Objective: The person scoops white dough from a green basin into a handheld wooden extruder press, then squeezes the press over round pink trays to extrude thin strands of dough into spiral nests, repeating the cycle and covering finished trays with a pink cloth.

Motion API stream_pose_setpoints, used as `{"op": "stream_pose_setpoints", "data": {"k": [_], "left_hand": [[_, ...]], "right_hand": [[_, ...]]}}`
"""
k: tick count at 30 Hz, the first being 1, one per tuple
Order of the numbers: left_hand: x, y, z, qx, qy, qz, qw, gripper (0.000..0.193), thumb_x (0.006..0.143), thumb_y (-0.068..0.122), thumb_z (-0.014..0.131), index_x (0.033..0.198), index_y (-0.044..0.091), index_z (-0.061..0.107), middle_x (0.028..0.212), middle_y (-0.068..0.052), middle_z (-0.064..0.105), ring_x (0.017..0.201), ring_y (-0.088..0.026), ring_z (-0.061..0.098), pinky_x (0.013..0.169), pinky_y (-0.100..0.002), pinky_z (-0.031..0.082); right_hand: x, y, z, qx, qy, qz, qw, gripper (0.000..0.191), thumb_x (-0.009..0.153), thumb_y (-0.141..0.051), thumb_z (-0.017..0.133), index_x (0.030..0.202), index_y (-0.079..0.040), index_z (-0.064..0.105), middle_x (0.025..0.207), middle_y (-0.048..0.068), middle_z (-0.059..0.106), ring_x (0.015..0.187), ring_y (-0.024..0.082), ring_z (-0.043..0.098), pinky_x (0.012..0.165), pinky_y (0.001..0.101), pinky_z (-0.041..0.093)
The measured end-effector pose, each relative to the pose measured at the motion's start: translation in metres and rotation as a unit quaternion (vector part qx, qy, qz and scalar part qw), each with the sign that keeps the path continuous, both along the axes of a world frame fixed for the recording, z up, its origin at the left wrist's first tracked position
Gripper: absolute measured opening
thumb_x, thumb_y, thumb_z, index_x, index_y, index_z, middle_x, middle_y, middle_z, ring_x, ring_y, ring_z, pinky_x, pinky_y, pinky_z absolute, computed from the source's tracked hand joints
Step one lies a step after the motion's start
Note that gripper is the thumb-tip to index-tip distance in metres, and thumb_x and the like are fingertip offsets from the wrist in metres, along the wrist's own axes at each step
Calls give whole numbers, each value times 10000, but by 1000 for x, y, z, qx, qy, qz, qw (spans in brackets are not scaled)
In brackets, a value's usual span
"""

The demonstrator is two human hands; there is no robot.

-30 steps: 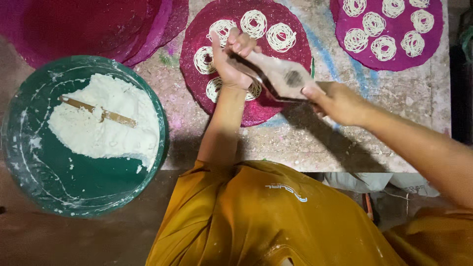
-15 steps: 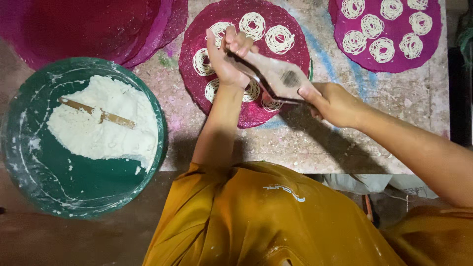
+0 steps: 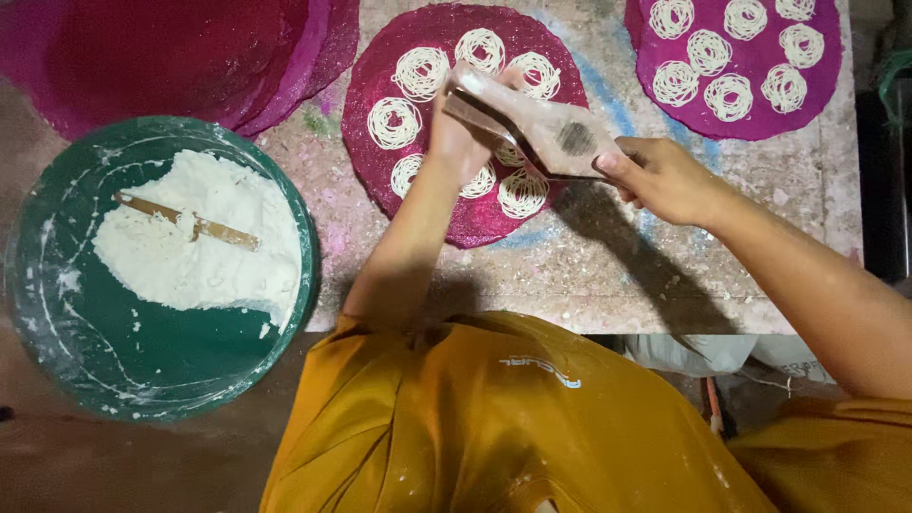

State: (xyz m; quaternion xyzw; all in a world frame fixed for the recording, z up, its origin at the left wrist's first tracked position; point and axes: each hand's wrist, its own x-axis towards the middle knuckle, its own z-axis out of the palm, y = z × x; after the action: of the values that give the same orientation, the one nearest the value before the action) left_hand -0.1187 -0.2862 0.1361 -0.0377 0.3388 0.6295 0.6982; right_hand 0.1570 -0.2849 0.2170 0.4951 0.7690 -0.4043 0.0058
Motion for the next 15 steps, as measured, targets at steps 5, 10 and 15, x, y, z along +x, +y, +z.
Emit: {"op": "stream_pose_setpoints", "data": {"k": [5, 10, 15], "left_hand": [[11, -15, -52, -21, 250, -289, 924, 470, 1057, 431, 153, 1159, 124, 493, 842, -43, 672, 472, -72, 408, 343, -199, 234], [6, -33, -71, 61, 454, -302, 836, 586, 1093, 480, 137, 1560, 146, 256, 1025, 1, 617, 441, -92, 365, 368, -205, 342], [-5, -92, -39, 164, 730, -232, 622, 649, 1079, 316, 334, 1652, 126, 96, 1283, 16, 764, 510, -89, 552, 485, -236, 465]], "right_hand": [[4, 3, -9, -2, 28, -15, 999, 567, 1007, -560, 496, 1089, -37, 696, 668, 71, 642, 608, 177, 623, 593, 363, 522], [5, 1, -29, 31, 60, -59, 996, 599, 977, -607, 493, 1150, -55, 650, 699, 70, 650, 638, 165, 633, 587, 362, 505], [30, -11, -59, 42, 182, -87, 979, 684, 1023, -681, 394, 1032, -35, 618, 754, 53, 624, 670, 142, 619, 610, 321, 520]]}}
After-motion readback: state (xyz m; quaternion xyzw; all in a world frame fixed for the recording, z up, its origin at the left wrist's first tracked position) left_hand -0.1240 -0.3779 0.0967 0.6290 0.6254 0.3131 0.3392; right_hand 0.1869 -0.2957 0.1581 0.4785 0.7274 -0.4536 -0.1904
